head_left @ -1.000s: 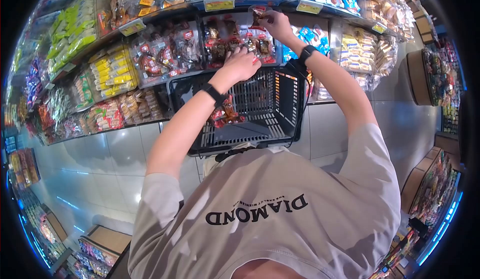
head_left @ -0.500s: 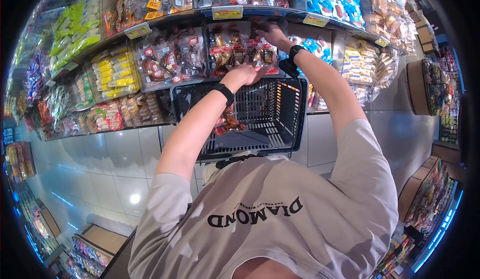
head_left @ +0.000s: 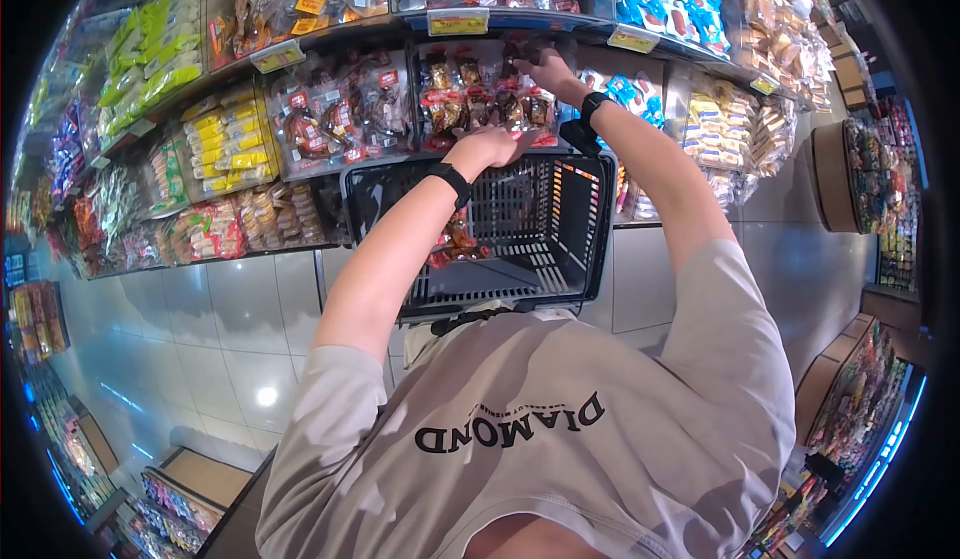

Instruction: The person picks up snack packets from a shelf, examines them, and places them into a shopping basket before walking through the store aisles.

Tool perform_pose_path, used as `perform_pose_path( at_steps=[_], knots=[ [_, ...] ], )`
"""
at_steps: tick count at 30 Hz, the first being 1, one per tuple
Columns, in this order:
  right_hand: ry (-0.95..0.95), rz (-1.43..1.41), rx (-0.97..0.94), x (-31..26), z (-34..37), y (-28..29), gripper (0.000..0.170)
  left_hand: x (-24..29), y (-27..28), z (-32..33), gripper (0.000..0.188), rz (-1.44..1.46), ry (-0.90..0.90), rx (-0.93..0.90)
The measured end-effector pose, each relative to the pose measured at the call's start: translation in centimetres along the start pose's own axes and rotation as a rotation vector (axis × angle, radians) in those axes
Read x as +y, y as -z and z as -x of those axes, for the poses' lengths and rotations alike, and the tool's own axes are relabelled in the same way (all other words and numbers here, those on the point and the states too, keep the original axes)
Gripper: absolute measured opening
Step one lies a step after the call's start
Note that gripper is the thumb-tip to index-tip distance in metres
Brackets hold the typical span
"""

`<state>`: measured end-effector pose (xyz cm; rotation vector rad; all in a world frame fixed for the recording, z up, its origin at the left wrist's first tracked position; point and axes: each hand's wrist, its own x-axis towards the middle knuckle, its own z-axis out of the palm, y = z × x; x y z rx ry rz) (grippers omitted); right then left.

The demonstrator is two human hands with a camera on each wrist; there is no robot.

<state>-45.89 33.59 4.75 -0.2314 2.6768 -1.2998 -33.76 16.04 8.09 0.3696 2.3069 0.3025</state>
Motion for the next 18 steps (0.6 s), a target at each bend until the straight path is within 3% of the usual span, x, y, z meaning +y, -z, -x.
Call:
perform_pose_path(
  at_steps=[1, 2, 3, 4, 5, 7, 9, 13, 16, 17, 18],
  knots=[
    [0.004, -0.001, 0.002, -0.7, 0.3, 0.0, 0.049, -0.1, 0.1, -0.1, 0.062, -0.022, 0.003, -0.02],
    [-0.055, -0.026, 0.001, -1.5, 0.8, -0.1, 0.049, -5.3, -6.4, -5.1, 0.062, -0.022, 0.006, -0.018],
    [-0.114, -0.05, -0.001, -2.1, 1.0, -0.2, 0.05, -8.3, -11.2, -12.1, 0.073, -0.135, -0.092, -0.11],
    [-0.108, -0.051, -0.001, -2.1, 0.6, -0.2, 0.05, -6.8, -11.8, -23.7, 0.087, -0.248, -0.192, -0.201],
    [-0.091, 0.015, -0.024, -1.2, -0.1, -0.3, 0.056, -8.3, -11.7, -12.9, 0.087, -0.248, -0.19, -0.199],
    [-0.073, 0.082, -0.043, 0.4, -1.5, -0.8, 0.062, -0.5, -0.7, 0.0, 0.084, 0.115, 0.01, 0.087],
    [-0.09, 0.347, -0.062, 1.3, -2.6, -1.4, 0.071, -0.2, -0.5, 0.1, 0.085, 0.136, 0.006, 0.09],
    [-0.081, 0.442, -0.042, 2.3, -3.5, -2.5, 0.075, -0.7, -1.4, -2.4, 0.086, 0.043, -0.02, 0.09],
    [-0.174, 0.511, 0.002, 0.3, -2.0, -2.2, 0.073, 0.5, 0.3, 1.6, 0.077, 0.137, 0.011, 0.151],
    [-0.146, 0.558, 0.032, -1.2, -1.0, -1.6, 0.067, -0.2, -0.1, 0.1, 0.077, 0.135, 0.007, 0.15],
    [-0.119, 0.605, 0.063, -2.3, -0.3, -1.0, 0.06, -1.4, -0.8, -2.8, 0.079, 0.05, -0.006, -0.007]
  ],
)
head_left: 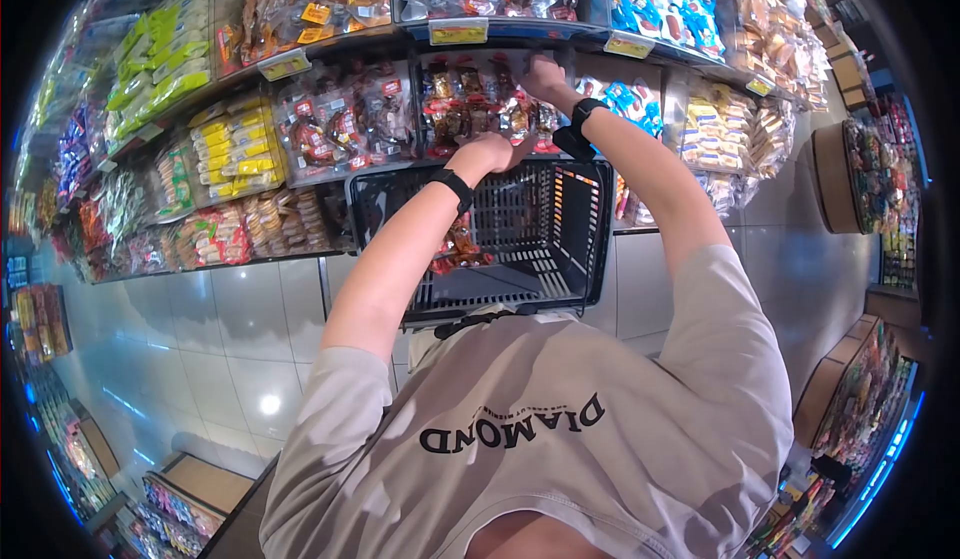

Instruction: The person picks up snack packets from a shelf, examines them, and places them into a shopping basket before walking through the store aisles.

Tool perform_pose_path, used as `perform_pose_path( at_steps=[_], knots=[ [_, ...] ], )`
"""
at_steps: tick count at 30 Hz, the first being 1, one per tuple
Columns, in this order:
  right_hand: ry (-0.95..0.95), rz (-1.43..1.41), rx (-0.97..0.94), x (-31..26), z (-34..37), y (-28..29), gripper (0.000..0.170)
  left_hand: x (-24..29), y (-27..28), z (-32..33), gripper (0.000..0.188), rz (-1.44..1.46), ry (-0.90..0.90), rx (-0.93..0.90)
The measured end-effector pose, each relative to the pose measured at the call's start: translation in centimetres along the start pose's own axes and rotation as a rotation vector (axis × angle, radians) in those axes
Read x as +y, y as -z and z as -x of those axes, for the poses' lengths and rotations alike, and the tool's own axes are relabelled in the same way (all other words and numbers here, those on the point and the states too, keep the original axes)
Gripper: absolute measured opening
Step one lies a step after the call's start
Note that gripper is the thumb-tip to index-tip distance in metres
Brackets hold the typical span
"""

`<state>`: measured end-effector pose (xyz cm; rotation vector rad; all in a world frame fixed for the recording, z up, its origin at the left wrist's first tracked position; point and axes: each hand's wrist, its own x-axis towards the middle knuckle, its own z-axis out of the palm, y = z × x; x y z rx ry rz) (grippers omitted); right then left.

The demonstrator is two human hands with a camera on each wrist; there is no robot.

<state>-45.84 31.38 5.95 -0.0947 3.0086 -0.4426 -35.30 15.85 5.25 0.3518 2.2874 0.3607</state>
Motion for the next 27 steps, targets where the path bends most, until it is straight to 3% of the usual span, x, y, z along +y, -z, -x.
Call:
perform_pose_path(
  at_steps=[1, 2, 4, 5, 7, 8, 16, 19, 20, 21, 23, 25, 27],
  knots=[
    [-0.005, 0.002, 0.002, 0.3, 0.2, 0.6, 0.06, 0.0, 0.1, -0.4, 0.082, -0.085, -0.008, -0.156],
    [0.024, 0.019, -0.021, 0.6, 0.4, 1.2, 0.053, 0.2, -0.6, -0.5, 0.07, -0.044, 0.062, -0.03],
    [0.091, 0.141, -0.136, 1.1, 0.8, 1.9, 0.042, 0.6, 0.0, 1.6, 0.067, 0.009, 0.037, 0.05],
    [0.084, 0.14, -0.136, 1.1, 1.5, 1.9, 0.042, 0.9, 0.8, 3.2, 0.064, 0.063, 0.015, 0.133],
    [0.305, 0.389, -0.14, 1.2, 3.1, 1.6, 0.043, 0.5, 0.5, 3.3, 0.066, 0.04, -0.009, 0.191],
    [0.296, 0.417, -0.203, 1.2, 3.1, 1.1, 0.043, 0.2, 0.2, 2.9, 0.068, 0.066, -0.026, 0.235],
    [0.325, 0.227, -0.275, 1.1, 4.4, 1.4, 0.048, -0.2, 0.3, 1.8, 0.077, 0.112, -0.019, 0.192],
    [0.292, 0.254, -0.154, 1.3, 4.8, 1.7, 0.048, -0.5, 0.6, 2.5, 0.077, 0.109, -0.062, 0.26],
    [0.372, 0.152, 0.056, 1.0, 5.9, 2.7, 0.043, -0.5, 1.0, 3.9, 0.076, 0.117, -0.086, 0.313],
    [0.448, 0.044, 0.261, 0.3, 7.4, 3.9, 0.039, -1.1, 0.7, 5.4, 0.059, 0.164, -0.224, 0.54],
    [0.376, -0.424, 0.024, -2.9, 12.5, 8.2, 0.025, -2.3, 0.5, 9.4, 0.035, 0.294, -0.524, 1.015],
    [0.375, -0.704, -0.224, -4.3, 18.1, 8.4, 0.017, -2.7, 0.2, 15.6, 0.018, 0.639, -0.507, 1.131],
    [0.274, -0.867, -0.519, -4.0, 22.2, 3.4, 0.021, -5.0, -2.7, 19.0, 0.012, 0.667, -0.372, 1.194]
  ],
)
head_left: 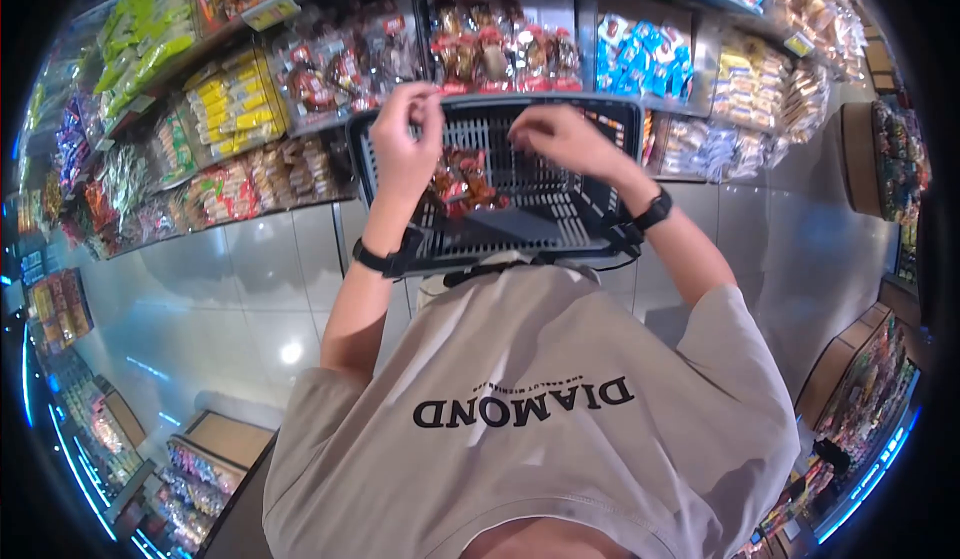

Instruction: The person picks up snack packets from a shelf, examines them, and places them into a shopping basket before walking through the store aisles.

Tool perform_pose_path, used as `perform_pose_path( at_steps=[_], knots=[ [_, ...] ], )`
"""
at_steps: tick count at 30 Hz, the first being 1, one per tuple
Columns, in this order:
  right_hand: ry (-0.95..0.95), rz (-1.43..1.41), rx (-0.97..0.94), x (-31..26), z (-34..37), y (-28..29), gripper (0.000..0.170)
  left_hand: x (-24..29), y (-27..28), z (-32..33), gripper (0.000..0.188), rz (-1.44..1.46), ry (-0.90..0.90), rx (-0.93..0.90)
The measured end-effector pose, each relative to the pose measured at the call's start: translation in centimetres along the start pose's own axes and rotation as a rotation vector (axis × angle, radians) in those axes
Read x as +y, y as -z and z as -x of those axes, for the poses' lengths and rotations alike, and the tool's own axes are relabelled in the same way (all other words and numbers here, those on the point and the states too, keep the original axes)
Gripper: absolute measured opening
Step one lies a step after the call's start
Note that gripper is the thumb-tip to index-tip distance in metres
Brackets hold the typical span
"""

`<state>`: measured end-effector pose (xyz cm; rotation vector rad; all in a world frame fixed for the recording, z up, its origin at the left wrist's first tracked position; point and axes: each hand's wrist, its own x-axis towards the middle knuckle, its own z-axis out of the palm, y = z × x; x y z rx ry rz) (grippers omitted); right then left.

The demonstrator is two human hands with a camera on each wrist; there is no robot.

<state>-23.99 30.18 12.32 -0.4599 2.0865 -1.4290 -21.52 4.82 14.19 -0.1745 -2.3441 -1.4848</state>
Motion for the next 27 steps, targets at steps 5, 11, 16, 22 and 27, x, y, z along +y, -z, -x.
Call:
perform_pose_path(
  at_steps=[5, 11, 16, 22, 27],
  knots=[
    [-0.247, 0.445, -0.036, 20.4, -3.4, -12.3, 0.053, -5.2, 2.7, 9.6, 0.011, 0.203, 0.484, -0.199],
    [-0.363, 0.296, 0.235, 23.6, -7.9, -15.3, 0.054, -4.7, 3.7, 14.2, 0.015, 0.146, 0.531, -0.271],
    [-0.191, 0.36, 0.099, 24.4, -7.5, -16.3, 0.025, -5.2, 4.0, 14.3, 0.011, 0.193, 0.612, -0.276],
    [0.005, 0.421, 0.25, 18.9, -5.3, -10.9, 0.019, -5.1, 3.1, 12.5, 0.02, 0.146, 0.573, -0.264],
    [-0.229, -0.331, 0.015, 4.0, 1.2, -4.4, 0.017, -2.2, 1.2, 9.6, 0.035, 0.503, 0.745, -0.469]
  ],
)
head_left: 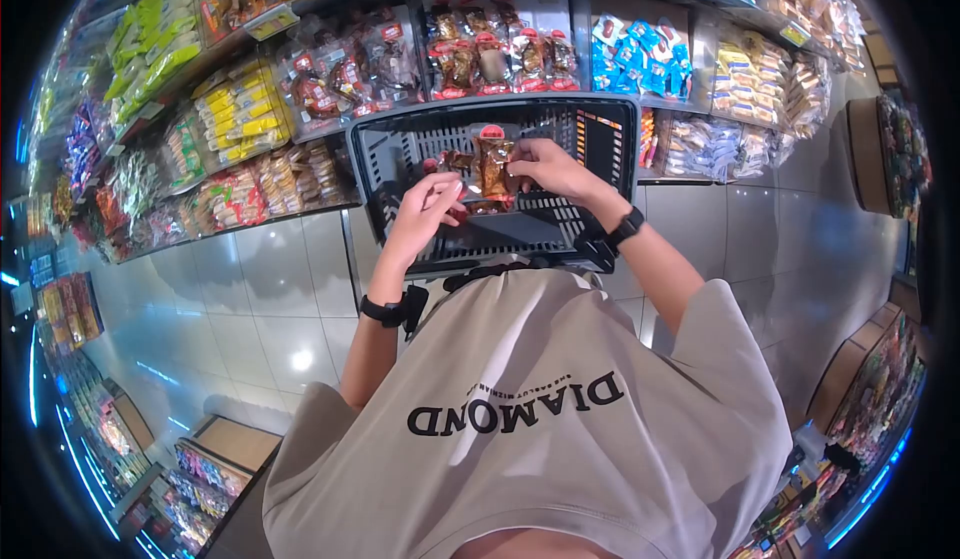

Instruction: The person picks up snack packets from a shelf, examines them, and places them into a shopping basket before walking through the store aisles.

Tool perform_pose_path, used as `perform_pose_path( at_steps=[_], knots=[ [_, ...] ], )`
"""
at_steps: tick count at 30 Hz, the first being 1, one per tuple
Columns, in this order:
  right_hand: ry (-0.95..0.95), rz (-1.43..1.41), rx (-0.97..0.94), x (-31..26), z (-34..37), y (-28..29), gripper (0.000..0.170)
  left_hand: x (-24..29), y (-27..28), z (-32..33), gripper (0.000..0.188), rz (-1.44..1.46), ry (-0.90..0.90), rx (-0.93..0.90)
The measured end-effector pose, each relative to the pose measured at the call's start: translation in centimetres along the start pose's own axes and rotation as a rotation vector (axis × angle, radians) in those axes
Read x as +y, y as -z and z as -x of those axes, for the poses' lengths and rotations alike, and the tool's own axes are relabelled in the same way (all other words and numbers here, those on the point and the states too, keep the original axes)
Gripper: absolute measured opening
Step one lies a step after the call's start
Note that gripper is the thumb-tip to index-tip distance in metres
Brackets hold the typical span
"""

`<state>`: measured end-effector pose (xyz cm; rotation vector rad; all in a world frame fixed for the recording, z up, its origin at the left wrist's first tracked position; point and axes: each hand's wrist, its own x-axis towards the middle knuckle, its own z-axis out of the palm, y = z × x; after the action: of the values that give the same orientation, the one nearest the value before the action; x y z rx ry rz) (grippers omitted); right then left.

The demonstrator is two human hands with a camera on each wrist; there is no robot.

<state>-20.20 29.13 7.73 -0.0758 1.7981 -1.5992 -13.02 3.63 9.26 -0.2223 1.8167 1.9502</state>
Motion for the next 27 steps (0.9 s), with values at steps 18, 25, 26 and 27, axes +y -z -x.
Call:
perform_pose_path(
  at_steps=[18, 25, 26, 27],
  knots=[
    [0.114, -0.29, -0.048, -6.1, 6.4, -1.4, 0.01, 5.0, -3.4, 0.5, 0.023, -0.19, -0.329, -0.041],
    [0.142, -0.334, 0.024, -6.5, 6.5, -2.1, 0.015, 7.6, -4.5, 1.5, 0.031, -0.03, -0.171, 0.026],
    [0.141, -0.332, 0.025, -6.7, 6.5, -2.2, 0.015, 7.8, -4.5, 1.5, 0.033, -0.044, -0.17, -0.001],
    [0.169, -0.348, 0.039, -6.8, 6.5, -2.4, 0.014, 7.7, -4.6, 1.4, 0.033, -0.042, -0.171, -0.002]
  ],
)
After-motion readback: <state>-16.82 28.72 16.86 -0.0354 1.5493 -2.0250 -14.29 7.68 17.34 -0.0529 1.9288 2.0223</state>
